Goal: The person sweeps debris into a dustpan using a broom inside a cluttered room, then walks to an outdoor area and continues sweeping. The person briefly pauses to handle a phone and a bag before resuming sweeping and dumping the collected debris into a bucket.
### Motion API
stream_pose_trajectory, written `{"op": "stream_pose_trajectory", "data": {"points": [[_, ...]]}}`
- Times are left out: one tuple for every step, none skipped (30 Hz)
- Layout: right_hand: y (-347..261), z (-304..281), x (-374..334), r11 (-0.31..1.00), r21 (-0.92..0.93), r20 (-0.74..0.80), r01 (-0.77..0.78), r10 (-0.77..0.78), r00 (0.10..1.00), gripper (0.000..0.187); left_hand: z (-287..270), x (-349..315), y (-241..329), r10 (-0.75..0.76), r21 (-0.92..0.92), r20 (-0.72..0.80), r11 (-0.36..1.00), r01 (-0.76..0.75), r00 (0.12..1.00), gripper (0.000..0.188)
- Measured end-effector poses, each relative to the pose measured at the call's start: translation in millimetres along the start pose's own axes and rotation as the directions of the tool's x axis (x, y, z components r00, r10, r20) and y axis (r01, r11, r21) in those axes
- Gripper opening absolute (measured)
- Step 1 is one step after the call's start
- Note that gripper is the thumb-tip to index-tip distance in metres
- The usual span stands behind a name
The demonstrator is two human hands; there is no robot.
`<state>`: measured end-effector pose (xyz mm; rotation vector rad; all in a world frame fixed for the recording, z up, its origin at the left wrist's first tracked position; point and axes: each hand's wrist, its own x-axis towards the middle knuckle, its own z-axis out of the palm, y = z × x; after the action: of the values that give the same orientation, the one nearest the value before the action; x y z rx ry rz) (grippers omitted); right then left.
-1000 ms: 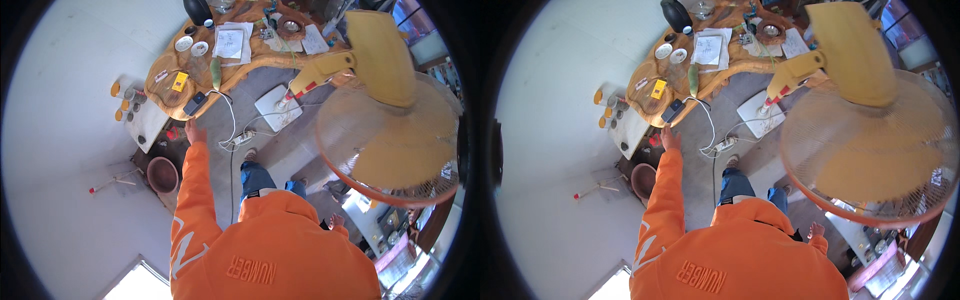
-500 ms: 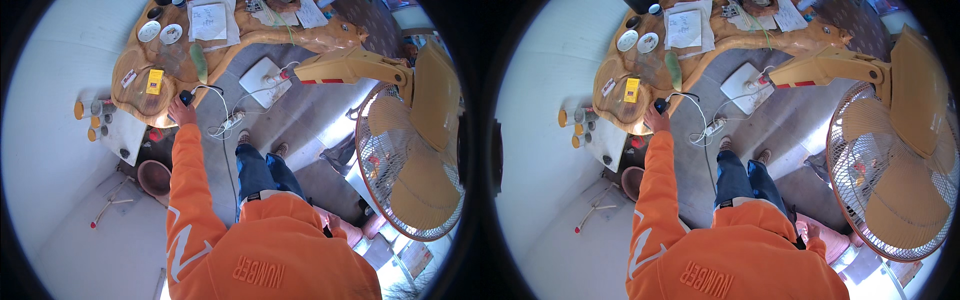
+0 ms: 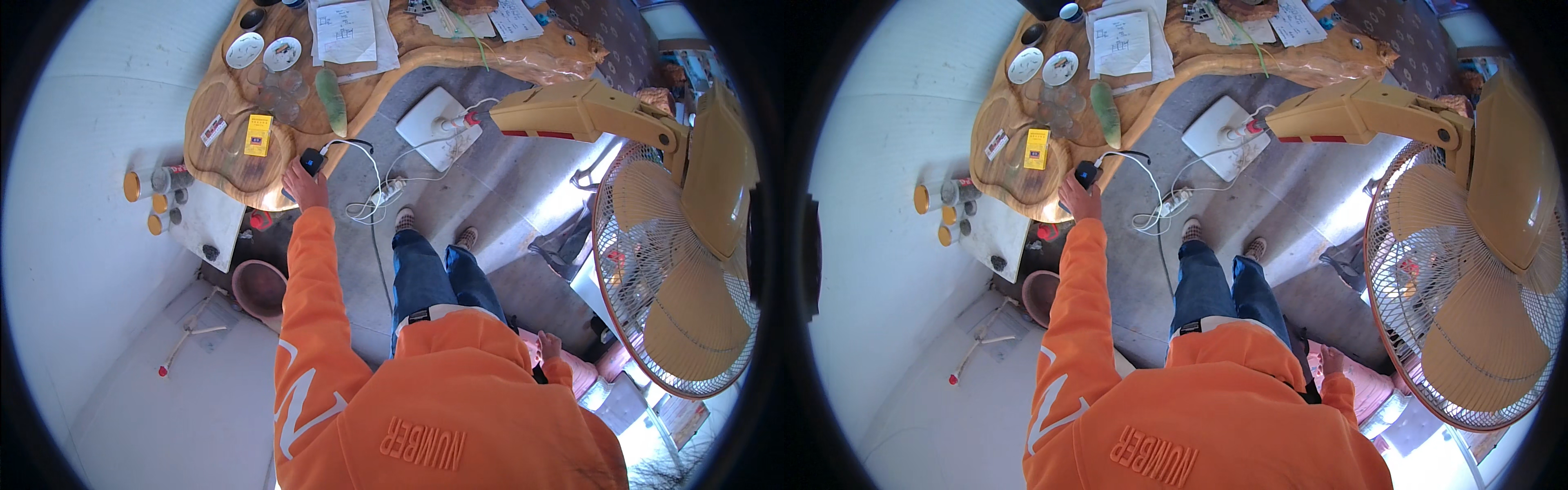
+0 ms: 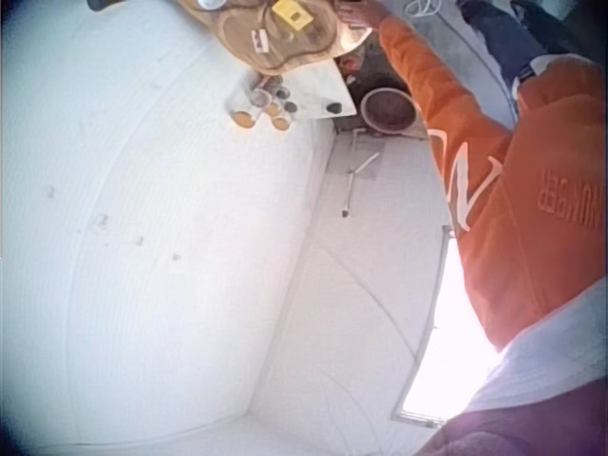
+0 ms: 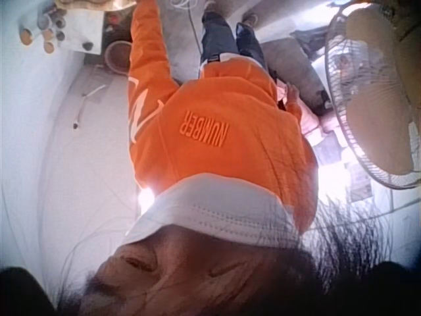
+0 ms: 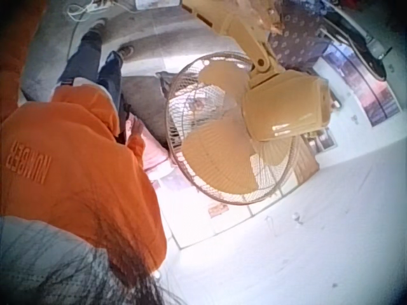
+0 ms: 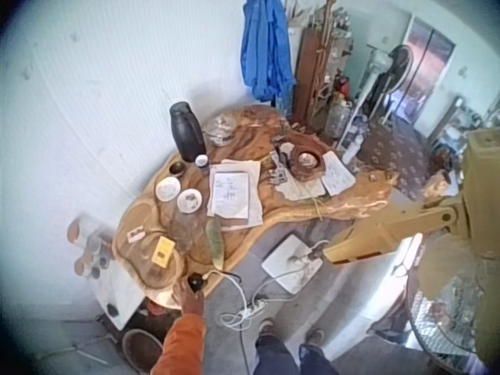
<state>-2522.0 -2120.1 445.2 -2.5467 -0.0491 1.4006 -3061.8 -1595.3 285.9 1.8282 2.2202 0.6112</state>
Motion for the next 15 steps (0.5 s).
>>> {"op": "stream_pose_trajectory", "data": {"points": [[-5, 2, -2, 1.0, 0.016, 0.005, -0.001, 0.001, 1.0, 0.038, -1, 0, 0, 0.0, -0.007, 0.003, 1.0, 0.0, 1.0, 0.071], [-8, 5, -3, 0.999, 0.032, 0.011, -0.003, 0.003, 1.0, 0.038, -2, 1, 0, 0.007, -0.005, 0.0, 1.0, -0.007, 1.0, 0.07], [-10, 6, -4, 0.999, 0.046, 0.015, -0.004, 0.004, 1.0, 0.038, -1, 1, 0, 0.013, -0.004, -0.003, 1.0, -0.013, 1.0, 0.07], [-9, 6, -3, 0.999, 0.035, 0.005, -0.005, 0.005, 1.0, 0.038, -1, 1, -1, 0.019, -0.002, -0.005, 1.0, -0.019, 1.0, 0.069], [-5, 6, 0, 1.0, 0.026, -0.006, -0.006, 0.006, 1.0, 0.038, -1, 1, -1, 0.018, -0.005, -0.009, 1.0, -0.018, 1.0, 0.069], [-4, 8, 0, 1.0, 0.016, -0.017, -0.008, 0.009, 1.0, 0.037, 0, 1, 0, 0.017, -0.009, -0.012, 1.0, -0.017, 1.0, 0.069], [-3, 9, -1, 1.0, 0.022, -0.019, -0.008, 0.008, 1.0, 0.037, 0, 1, 1, 0.017, -0.013, -0.014, 1.0, -0.017, 1.0, 0.069], [-2, 11, -2, 1.0, 0.027, -0.022, -0.008, 0.008, 1.0, 0.037, -1, 1, 1, 0.023, -0.011, -0.016, 1.0, -0.023, 1.0, 0.069], [-6, 14, -4, 0.999, 0.032, -0.022, -0.005, 0.006, 1.0, 0.037, -1, 1, 1, 0.028, -0.008, -0.022, 1.0, -0.028, 0.999, 0.069], [-10, 17, -8, 1.0, 0.03, -0.016, -0.001, 0.001, 1.0, 0.037, -1, 1, 1, 0.033, -0.005, -0.027, 0.999, -0.034, 0.999, 0.069], [-14, 19, -13, 1.0, 0.028, -0.009, 0.004, -0.003, 1.0, 0.036, 0, 1, 1, 0.025, -0.005, -0.021, 1.0, -0.025, 0.999, 0.069], [-20, 21, -18, 1.0, 0.025, -0.002, 0.008, -0.008, 1.0, 0.036, 0, 1, 1, 0.016, -0.005, -0.014, 1.0, -0.016, 1.0, 0.068], [-25, 22, -22, 0.999, 0.042, 0.011, -0.008, 0.008, 1.0, 0.036, 0, 1, 1, 0.007, -0.004, -0.008, 1.0, -0.007, 1.0, 0.068], [-29, 23, -25, 0.998, 0.06, 0.026, -0.024, 0.023, 0.999, 0.036, 0, 0, 1, 0.01, -0.002, -0.015, 1.0, -0.01, 1.0, 0.068], [-30, 24, -28, 0.996, 0.077, 0.039, -0.041, 0.038, 0.999, 0.036, 0, 0, 1, 0.014, -0.002, -0.022, 1.0, -0.014, 1.0, 0.067]]}}
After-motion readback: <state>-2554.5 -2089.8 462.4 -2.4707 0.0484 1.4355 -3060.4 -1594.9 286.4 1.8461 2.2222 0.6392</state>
